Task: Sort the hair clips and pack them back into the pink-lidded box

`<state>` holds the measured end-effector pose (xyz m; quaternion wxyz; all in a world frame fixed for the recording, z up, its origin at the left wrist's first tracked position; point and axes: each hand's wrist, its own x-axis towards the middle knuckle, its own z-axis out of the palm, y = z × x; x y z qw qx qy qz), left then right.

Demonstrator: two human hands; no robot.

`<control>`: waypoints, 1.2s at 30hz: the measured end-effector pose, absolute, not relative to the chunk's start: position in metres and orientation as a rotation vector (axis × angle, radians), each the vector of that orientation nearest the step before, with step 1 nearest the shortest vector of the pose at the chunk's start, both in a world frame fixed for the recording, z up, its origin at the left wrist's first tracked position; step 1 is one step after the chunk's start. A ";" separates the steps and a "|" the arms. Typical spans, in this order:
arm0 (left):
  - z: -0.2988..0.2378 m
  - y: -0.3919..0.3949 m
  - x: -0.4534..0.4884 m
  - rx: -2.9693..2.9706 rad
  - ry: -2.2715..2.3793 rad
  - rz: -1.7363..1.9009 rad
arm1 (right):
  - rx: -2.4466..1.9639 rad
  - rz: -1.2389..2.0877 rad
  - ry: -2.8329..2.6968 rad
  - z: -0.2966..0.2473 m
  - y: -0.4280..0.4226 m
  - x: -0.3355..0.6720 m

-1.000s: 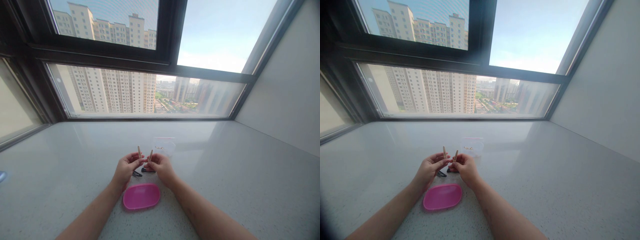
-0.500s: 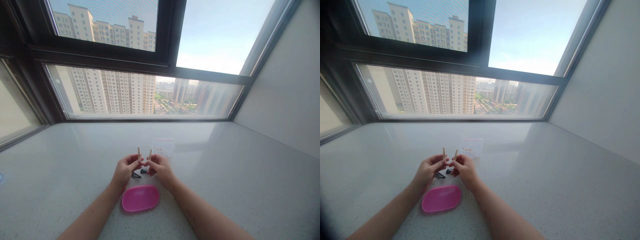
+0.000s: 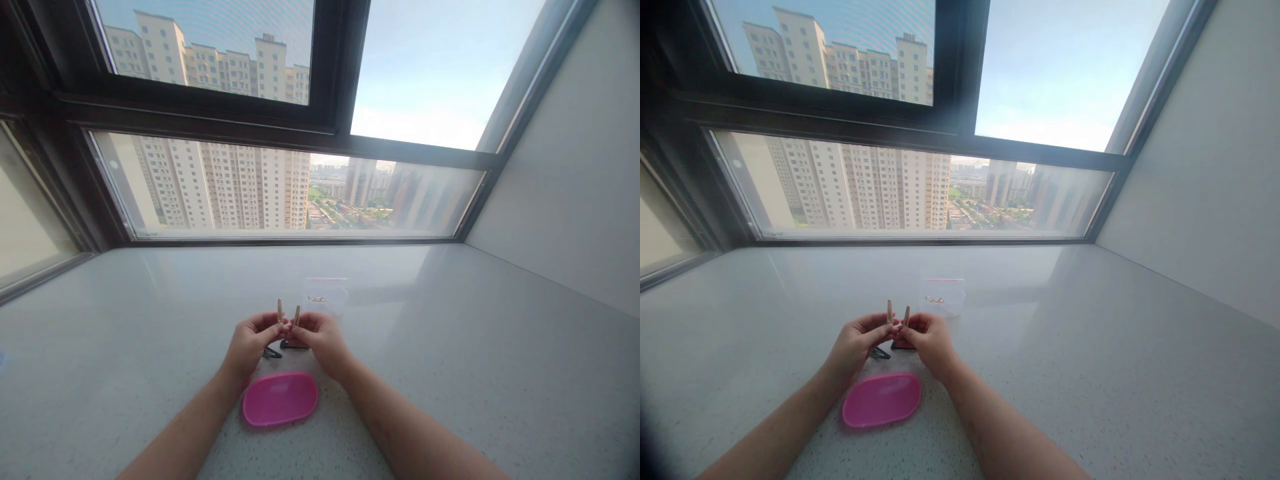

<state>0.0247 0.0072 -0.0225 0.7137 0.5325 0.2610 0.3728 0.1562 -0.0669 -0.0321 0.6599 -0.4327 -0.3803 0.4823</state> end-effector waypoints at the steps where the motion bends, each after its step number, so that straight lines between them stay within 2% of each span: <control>1: -0.023 0.007 0.025 1.175 0.578 0.824 | -0.975 1.087 -0.861 -0.033 -0.067 0.156; 36: -0.022 0.005 0.026 1.094 0.590 0.813 | -0.954 1.110 -0.767 -0.034 -0.068 0.162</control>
